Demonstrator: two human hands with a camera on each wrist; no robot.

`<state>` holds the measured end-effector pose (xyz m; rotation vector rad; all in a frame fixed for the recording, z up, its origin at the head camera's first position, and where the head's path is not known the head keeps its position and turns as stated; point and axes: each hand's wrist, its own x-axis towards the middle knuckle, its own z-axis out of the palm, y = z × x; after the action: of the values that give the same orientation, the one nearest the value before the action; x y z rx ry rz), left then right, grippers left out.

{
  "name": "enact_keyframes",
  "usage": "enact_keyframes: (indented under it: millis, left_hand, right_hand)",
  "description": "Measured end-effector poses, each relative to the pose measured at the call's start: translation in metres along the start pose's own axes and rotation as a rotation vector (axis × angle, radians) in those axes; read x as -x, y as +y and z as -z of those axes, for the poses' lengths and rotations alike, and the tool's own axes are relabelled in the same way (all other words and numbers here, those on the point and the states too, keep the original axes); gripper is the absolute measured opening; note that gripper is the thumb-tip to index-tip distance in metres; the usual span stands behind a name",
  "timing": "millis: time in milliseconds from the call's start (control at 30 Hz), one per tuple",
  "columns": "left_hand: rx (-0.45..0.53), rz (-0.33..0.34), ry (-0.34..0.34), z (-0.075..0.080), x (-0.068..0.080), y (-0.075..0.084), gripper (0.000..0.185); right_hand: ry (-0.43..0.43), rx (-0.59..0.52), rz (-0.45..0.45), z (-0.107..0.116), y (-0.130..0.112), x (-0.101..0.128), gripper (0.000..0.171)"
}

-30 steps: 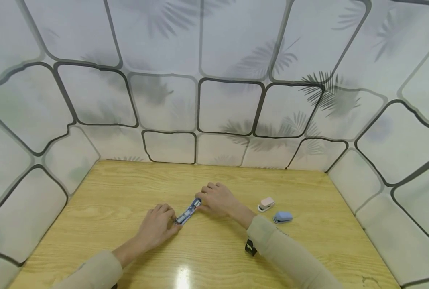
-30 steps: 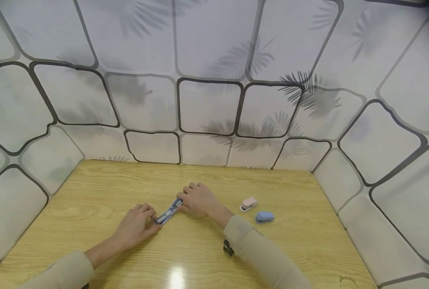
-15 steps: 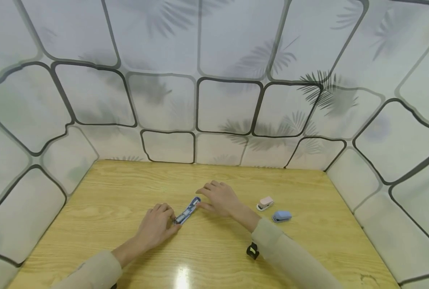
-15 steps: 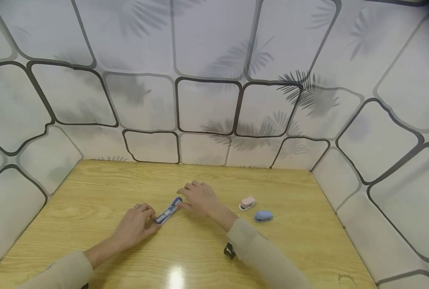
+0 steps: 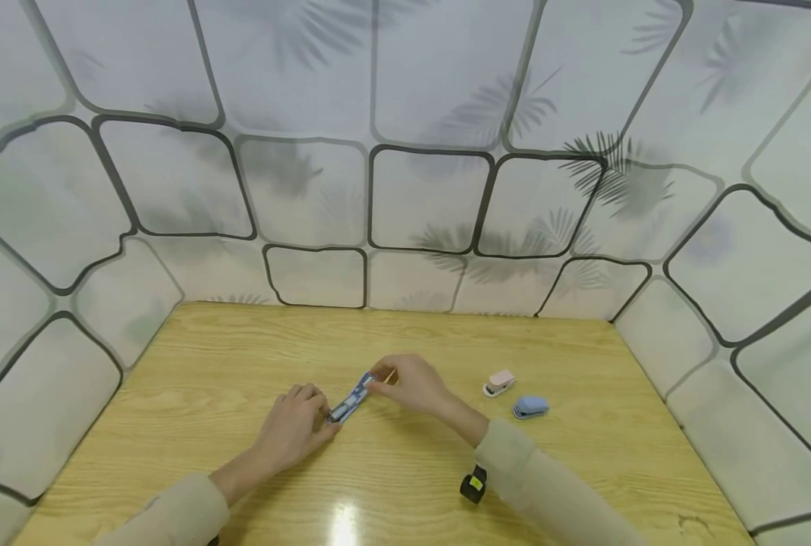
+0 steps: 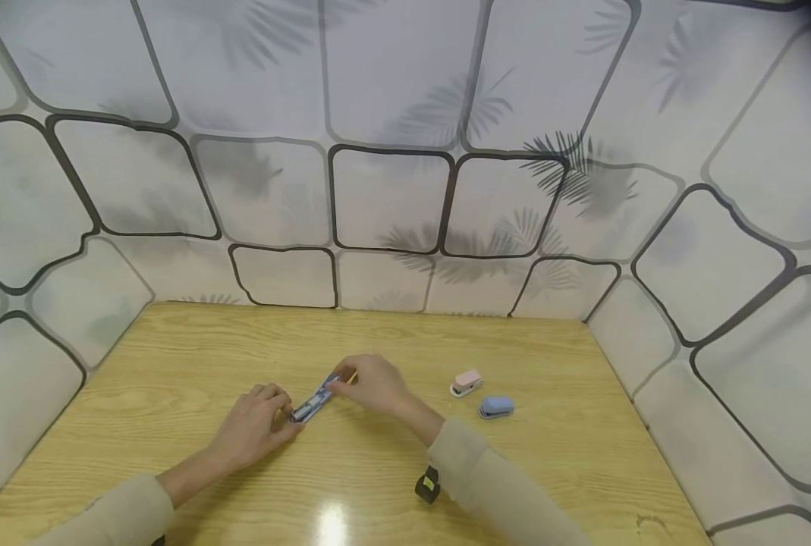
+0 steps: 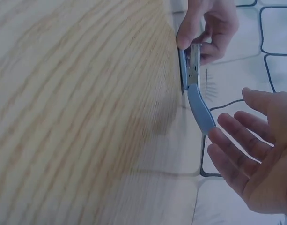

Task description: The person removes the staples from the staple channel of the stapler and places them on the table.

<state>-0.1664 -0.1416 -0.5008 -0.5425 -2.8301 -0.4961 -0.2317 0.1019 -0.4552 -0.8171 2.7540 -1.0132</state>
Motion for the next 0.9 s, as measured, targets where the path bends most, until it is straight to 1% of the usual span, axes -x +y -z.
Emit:
enact_keyframes:
  millis: [200, 267, 367, 633, 900]
  left_hand:
    - [0.005, 0.011, -0.016, 0.001, 0.000, 0.000, 0.025]
    - [0.004, 0.010, -0.016, 0.001, 0.000, 0.000, 0.025]
    - [0.002, 0.006, -0.012, 0.002, 0.000, 0.000, 0.026]
    - [0.003, 0.002, -0.008, 0.003, 0.000, 0.001, 0.026]
    - [0.009, -0.015, -0.002, 0.004, 0.001, 0.001, 0.025]
  right_hand:
    - [-0.043, -0.255, -0.088, -0.006, 0.000, -0.002, 0.019]
    - [-0.064, -0.337, -0.128, -0.009, 0.001, -0.003, 0.018]
    - [-0.086, -0.429, -0.174, -0.015, 0.001, -0.005, 0.019]
    - [-0.111, -0.514, -0.250, -0.030, -0.003, -0.008, 0.021]
    - [-0.111, -0.540, -0.302, -0.044, -0.009, -0.009, 0.017]
